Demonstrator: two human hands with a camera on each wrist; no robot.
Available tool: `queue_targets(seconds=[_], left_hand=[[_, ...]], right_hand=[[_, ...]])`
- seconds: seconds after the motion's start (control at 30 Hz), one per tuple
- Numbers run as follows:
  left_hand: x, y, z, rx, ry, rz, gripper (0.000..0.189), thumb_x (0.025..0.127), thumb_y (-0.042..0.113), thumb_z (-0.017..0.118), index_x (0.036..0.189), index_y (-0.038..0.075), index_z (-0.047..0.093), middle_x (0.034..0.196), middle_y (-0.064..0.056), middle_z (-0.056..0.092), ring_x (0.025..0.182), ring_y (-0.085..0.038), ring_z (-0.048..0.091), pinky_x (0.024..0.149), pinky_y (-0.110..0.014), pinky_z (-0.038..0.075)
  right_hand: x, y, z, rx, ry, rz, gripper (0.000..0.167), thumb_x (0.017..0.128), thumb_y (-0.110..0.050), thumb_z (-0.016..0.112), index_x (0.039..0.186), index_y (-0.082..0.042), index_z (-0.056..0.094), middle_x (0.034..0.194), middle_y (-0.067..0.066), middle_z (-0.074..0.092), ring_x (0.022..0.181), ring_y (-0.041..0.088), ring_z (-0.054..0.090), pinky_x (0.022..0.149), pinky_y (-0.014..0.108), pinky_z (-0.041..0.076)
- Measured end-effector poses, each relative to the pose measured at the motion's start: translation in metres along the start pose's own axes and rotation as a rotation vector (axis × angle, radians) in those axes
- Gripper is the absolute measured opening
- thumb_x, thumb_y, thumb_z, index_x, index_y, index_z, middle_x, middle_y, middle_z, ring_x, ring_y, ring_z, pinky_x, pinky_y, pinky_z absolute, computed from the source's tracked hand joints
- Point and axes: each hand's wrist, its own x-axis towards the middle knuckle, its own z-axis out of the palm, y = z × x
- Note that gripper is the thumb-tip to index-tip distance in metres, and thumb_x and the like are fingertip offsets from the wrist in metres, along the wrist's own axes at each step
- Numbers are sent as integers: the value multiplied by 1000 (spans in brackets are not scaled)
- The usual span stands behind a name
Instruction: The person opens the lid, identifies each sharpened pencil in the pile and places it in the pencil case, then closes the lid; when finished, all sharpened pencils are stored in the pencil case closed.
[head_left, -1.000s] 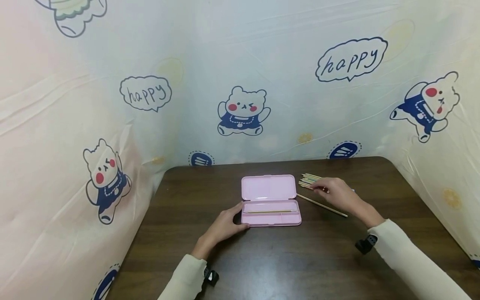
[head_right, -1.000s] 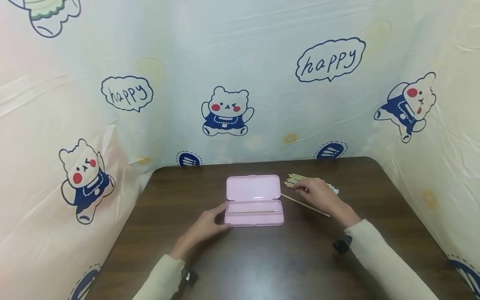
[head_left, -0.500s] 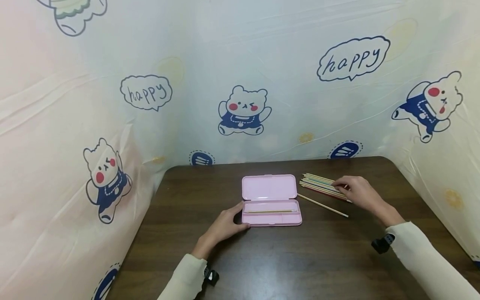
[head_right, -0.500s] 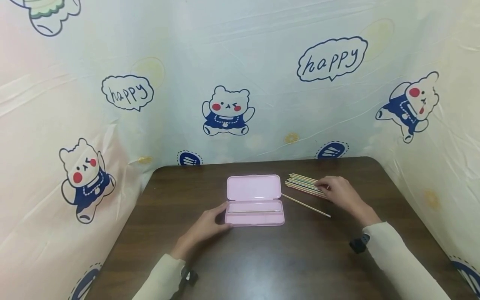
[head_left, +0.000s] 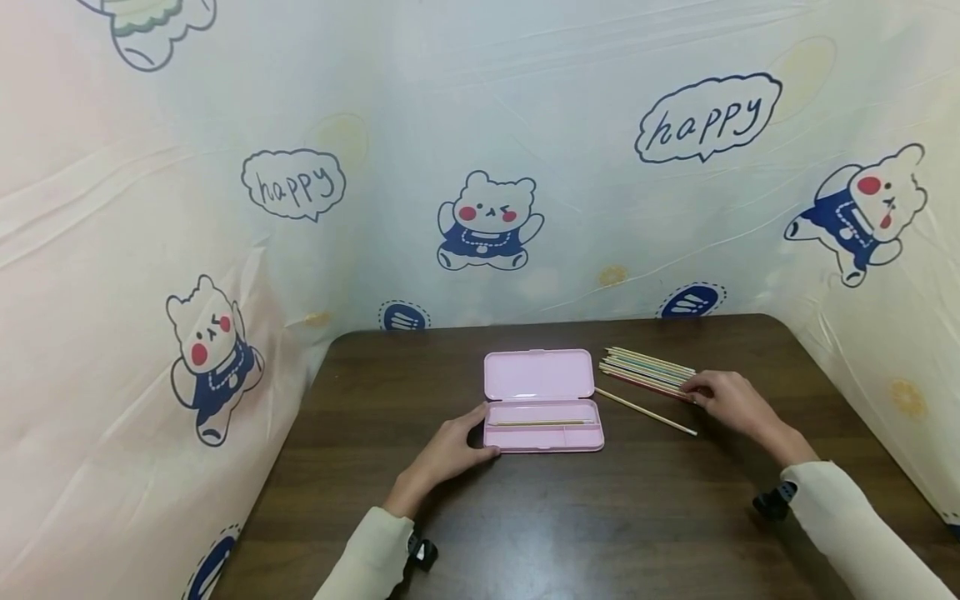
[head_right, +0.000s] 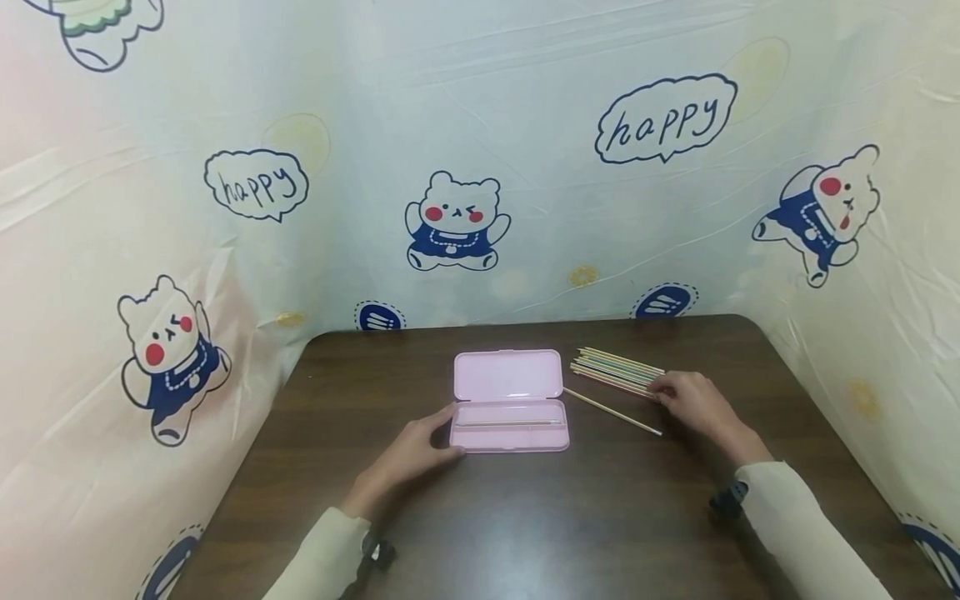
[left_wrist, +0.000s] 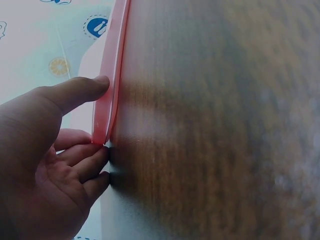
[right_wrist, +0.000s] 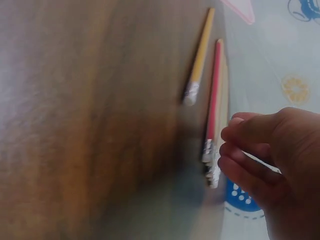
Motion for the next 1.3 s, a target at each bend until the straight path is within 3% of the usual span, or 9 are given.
queue_targets(seconds=[0.23, 0.53, 0.9, 1.13, 1.3], left_hand=[[1, 0, -1, 1, 2, -3, 85, 98, 37, 78, 166, 8, 37, 172, -12, 38, 157, -32, 42, 125, -53, 39], [1, -1, 1, 3, 0, -3, 85, 97, 38, 79, 165, 7, 38, 172, -12, 38, 157, -32, 42, 125, -53, 39], [0, -4, 4, 16, -6, -4, 86, 98, 40, 78, 166, 8, 37, 172, -11, 37, 157, -32, 41, 124, -54, 39], [0, -4, 3, 12, -2, -10, 85, 98, 41, 78, 166, 10, 37, 172, -10, 37, 157, -32, 42, 125, -53, 39], [0, -3, 3, 8, -4, -10, 86, 97, 40, 78, 166, 10, 37, 172, -10, 37, 157, -32, 42, 125, -53, 39]], right_hand=[[-4, 7, 11, 0, 12, -17, 13, 94, 0, 75, 100, -9, 82, 104, 15, 80, 103, 40, 74, 89, 64, 58], [-11, 6, 18, -51, 50, -52, 11, 91, -2, 78, 101, -6, 81, 101, 13, 77, 82, 22, 67, 75, 51, 59], [-14, 5, 20, -42, 64, -30, 10, 89, -3, 80, 99, -6, 81, 90, 5, 70, 75, 13, 59, 66, 37, 50], [-14, 1, 17, -44, 84, -21, 13, 90, -3, 78, 102, -5, 82, 97, 12, 75, 80, 20, 65, 71, 47, 56], [-14, -3, 12, -39, 77, -27, 13, 93, -3, 76, 104, -3, 83, 102, 20, 80, 94, 38, 76, 82, 61, 60]])
